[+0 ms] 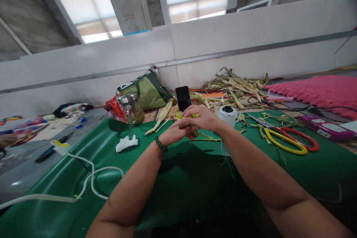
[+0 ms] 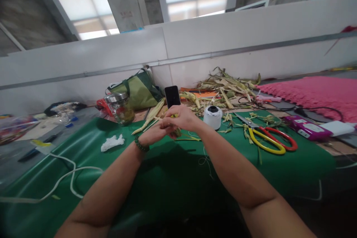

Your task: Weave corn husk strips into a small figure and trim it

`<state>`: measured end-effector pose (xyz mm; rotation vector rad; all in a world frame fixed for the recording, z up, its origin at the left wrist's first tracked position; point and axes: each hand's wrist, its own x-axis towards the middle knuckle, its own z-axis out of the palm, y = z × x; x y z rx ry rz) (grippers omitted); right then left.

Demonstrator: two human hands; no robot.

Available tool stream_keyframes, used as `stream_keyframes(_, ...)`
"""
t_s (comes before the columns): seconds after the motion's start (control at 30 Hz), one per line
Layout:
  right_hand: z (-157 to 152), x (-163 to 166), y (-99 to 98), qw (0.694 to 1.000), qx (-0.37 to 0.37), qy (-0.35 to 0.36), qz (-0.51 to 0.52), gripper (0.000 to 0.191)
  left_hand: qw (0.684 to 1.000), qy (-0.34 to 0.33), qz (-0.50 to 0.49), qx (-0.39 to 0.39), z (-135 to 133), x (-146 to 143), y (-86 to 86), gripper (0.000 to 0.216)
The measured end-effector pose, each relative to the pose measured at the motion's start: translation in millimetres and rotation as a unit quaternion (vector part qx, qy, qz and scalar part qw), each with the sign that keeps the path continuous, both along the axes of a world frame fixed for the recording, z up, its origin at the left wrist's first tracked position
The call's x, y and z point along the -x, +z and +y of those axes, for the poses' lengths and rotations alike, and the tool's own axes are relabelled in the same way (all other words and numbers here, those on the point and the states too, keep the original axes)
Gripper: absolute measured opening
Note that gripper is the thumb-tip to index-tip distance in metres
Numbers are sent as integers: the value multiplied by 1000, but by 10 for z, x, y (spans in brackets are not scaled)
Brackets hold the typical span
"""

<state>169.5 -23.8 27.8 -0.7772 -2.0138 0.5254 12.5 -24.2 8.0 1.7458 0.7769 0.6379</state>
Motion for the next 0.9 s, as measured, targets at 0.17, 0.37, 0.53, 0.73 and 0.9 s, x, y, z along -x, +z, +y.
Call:
stream_keyframes(0.17, 91, -88, 9, 994, 75, -73, 16, 30, 999, 30, -23, 17, 1, 64, 21, 33)
stream_keyframes(0.37, 59, -89, 44, 991, 98, -91, 29, 30, 999, 33, -8, 22, -22, 64, 47, 27)
stream_keyframes(0.53, 10, -69, 57, 992, 124, -15, 16, 30, 999, 47, -16, 5, -47, 60, 64, 26)
stream_keyframes(0.73, 102, -115, 37, 973, 24, -133, 184, 34, 1000, 7, 20, 8, -79, 65, 100, 32)
stream_keyframes(0.9, 162, -159, -1, 951, 22, -179, 252, 37, 999, 12, 11, -29, -92, 70, 140, 38)
